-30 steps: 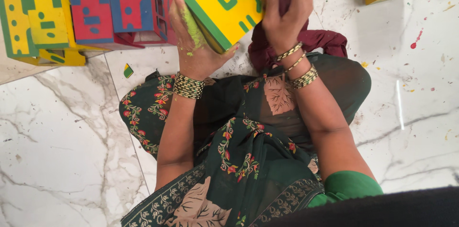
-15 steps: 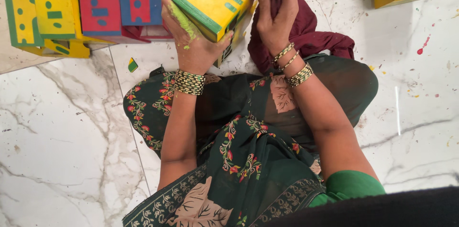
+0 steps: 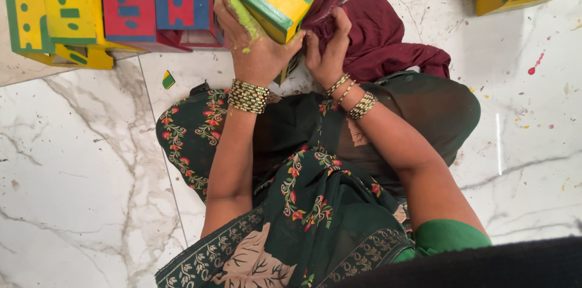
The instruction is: The person sits on the floor and wipes painted wooden boxes with a maroon cloth, rubbing the yellow and green surfaces of each box and turning boxes to reach different sides, placing each box back with the row of finished boxes.
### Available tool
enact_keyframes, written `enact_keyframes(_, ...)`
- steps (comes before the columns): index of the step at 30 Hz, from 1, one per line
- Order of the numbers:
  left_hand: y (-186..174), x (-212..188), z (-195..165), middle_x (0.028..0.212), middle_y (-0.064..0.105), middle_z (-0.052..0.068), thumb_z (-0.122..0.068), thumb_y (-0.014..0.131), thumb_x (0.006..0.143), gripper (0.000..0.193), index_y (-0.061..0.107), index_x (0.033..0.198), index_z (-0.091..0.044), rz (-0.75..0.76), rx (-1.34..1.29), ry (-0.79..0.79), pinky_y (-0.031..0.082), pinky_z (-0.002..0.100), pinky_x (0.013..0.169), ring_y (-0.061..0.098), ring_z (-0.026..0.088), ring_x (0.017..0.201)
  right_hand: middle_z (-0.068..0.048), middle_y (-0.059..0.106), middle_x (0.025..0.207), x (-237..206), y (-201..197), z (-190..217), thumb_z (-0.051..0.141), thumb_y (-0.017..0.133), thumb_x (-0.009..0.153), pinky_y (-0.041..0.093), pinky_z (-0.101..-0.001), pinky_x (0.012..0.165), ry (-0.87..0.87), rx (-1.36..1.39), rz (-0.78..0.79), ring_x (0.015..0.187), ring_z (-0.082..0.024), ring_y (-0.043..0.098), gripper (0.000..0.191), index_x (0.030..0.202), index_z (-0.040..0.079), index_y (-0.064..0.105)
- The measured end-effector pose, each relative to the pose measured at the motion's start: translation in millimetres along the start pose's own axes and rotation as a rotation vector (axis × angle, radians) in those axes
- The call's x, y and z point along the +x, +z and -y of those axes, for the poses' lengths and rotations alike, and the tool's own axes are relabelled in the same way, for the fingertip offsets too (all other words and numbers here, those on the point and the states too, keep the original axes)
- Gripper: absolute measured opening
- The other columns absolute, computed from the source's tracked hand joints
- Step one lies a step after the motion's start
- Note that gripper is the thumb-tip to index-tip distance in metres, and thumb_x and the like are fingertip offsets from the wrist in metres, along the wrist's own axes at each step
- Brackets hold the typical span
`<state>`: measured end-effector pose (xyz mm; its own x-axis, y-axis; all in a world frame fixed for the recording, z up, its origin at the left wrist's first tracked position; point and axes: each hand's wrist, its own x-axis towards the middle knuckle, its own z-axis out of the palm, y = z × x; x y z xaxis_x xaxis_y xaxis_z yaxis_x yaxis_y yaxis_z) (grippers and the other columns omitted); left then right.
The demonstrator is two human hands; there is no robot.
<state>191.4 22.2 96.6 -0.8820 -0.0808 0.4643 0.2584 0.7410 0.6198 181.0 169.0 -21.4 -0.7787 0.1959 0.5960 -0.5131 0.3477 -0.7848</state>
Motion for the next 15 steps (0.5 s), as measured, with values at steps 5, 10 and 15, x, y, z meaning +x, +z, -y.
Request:
enact_keyframes(5, 9.8, 8.2, -0.5, 0.155, 0.021, 0.025, -0.035, 0.105, 0.074, 0.148, -0.011, 0.160, -0.005, -0.027, 0.068, 0.072, 0.034, 0.052, 0.127, 0.031, 0.044, 0.145, -0.022, 0.059, 0.127, -38.2, 12.2, -5.8, 0.015, 0.056, 0.109, 0.046, -0.0407, 0.109, 0.335, 0.169, 0.035, 0.118, -0.034, 0.061, 0.049, 0.146, -0.003, 0.031)
enact_keyframes(10, 19.5, 13.0, -5.2, 0.156, 0.026, 0.023, -0.036, 0.104, 0.073, 0.145, -0.006, 0.162, -0.003, -0.057, 0.128, 0.045, 0.035, 0.052, 0.122, 0.035, 0.043, 0.144, -0.023, 0.059, 0.131, -52.4, 26.3, -43.0, 0.028, 0.053, 0.113, 0.045, -0.0405, 0.107, 0.567, 0.113, -0.014, 0.121, -0.030, 0.060, 0.045, 0.141, -0.003, 0.038)
enact_keyframes(15, 17.9, 11.0, -8.8, 0.155, 0.025, 0.025, -0.037, 0.104, 0.074, 0.146, -0.007, 0.163, -0.004, -0.052, 0.131, 0.029, 0.035, 0.052, 0.123, 0.033, 0.044, 0.142, -0.017, 0.063, 0.120, -29.3, 26.1, -75.1, 0.032, 0.058, 0.104, 0.049, -0.0362, 0.094, 0.921, 0.296, -0.056, 0.105, -0.023, 0.059, 0.043, 0.130, -0.001, 0.050)
